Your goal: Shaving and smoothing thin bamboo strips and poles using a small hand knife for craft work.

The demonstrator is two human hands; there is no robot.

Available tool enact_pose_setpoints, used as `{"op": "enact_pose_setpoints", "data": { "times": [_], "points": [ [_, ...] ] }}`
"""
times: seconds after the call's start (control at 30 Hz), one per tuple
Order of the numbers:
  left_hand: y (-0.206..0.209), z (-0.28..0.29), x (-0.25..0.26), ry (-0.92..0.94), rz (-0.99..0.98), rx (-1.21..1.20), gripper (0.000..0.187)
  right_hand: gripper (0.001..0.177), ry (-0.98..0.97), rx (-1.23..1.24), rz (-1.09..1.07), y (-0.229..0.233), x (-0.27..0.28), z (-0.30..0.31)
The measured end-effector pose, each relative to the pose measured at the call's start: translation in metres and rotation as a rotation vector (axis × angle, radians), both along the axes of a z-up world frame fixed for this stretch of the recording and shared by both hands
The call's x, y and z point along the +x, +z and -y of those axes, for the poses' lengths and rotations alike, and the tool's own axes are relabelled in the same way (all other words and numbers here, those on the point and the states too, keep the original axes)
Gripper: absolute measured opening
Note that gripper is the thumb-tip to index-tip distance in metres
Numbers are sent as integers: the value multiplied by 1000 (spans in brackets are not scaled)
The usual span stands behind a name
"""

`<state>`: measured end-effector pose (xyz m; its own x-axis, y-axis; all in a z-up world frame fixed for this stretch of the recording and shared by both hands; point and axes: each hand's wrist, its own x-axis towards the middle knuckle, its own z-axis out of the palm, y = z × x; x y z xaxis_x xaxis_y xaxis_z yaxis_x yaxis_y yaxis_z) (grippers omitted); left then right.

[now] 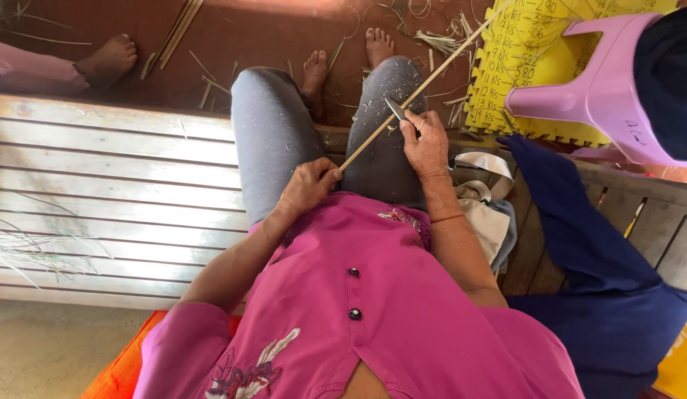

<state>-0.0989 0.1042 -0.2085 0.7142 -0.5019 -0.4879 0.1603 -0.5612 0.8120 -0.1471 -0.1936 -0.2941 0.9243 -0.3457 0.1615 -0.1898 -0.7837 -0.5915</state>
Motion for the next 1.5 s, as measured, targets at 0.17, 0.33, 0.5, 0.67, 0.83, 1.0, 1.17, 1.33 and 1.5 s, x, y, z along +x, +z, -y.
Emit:
{"op": "enact_pose_setpoints", "data": {
  "times": [0.17, 0.33, 0.5, 0.67, 0.83, 1.0, 1.17, 1.33, 1.5],
  "points": [
    [8, -18, -12, 17, -21, 3, 16, 23, -11, -32, 15, 3, 1, -7],
    [21, -52, -22, -17, -24, 44, 16, 22, -24, -32, 54, -4, 1, -1],
    [71, -85, -27, 14, -132, 97, 17, 21, -29, 20, 100, -7, 2, 0],
    [69, -126, -46, 44, -220, 137, 17, 21, -39, 3, 105, -7, 4, 0],
    [89, -153, -56, 69, -294, 203, 18, 21, -41, 9, 113, -11, 4, -1],
    [90, -154, -42, 14, -504, 227, 28, 22, -63, -56, 69, -22, 5, -1],
    [55, -37, 11, -193, -120, 98, 34, 25, -63, -76, 49, -24, 5, -1],
    [-62, 101, 44, -76, -136, -207, 28, 27, -71, -85, -13, -2, 3, 0],
    [-56, 128, 54, 82, -161, -109, 22, 26, -60, 37, 7, 2, 0, 0]
  ]
}}
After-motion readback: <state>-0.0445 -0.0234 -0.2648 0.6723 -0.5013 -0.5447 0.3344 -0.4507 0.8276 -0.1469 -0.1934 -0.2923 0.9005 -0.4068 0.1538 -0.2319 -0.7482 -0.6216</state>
